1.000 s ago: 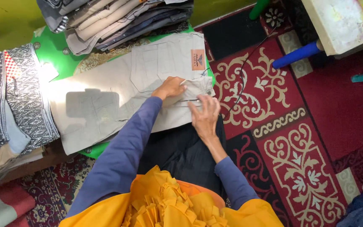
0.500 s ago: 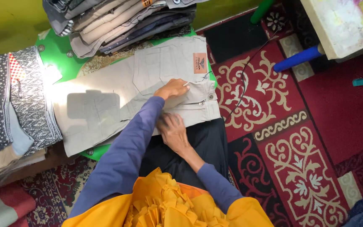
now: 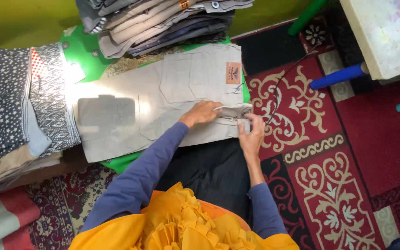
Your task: The person folds a dark blue patterned shirt and a pair of light-colored trousers on a green patterned surface. They smooth the fabric, fold the items neatly, and place them on a stack of other folded clothes.
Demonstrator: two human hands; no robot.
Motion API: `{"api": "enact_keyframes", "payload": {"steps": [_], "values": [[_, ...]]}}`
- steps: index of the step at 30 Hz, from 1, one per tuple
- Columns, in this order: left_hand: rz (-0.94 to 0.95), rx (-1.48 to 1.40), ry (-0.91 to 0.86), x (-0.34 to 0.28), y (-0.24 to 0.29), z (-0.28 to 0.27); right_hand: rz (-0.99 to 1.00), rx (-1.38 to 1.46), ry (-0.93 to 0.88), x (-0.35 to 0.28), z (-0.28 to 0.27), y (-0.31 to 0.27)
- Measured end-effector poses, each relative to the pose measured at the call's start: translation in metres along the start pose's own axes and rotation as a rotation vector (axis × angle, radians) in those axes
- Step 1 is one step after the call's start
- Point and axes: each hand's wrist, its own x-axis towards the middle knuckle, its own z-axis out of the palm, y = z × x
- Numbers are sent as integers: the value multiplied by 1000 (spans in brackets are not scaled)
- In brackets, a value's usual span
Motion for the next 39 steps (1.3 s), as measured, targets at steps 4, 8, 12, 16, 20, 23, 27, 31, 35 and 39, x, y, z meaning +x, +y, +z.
{"api": "enact_keyframes", "payload": {"steps": [4, 8, 12, 16, 20, 23, 27, 31, 35, 39], "values": [[95, 181, 69, -38, 17, 35, 511, 148, -163, -3, 13, 35], [119, 590, 178, -80, 34, 63, 730, 464, -208, 3, 9, 32], [151, 456, 250, -80, 34, 76, 845, 384, -377, 16, -8, 31], [213, 335, 524, -42, 15, 72, 538, 242, -451, 16, 7, 32], [100, 376, 682, -32, -24, 57, 570, 118, -521, 28, -1, 33], [107, 443, 763, -79, -67, 36, 589, 125, -542, 30, 0, 40], [-40, 481, 809, -152, -115, 8, 594, 89, -558, 30, 12, 57], [-70, 533, 772, -159, -111, -5, 658, 69, -551, 33, 15, 66], [34, 401, 915, -115, -65, 3, 568, 6, -460, 50, 14, 54], [-48, 323, 781, -70, -43, 43, 552, -16, -350, 96, 33, 57]]}}
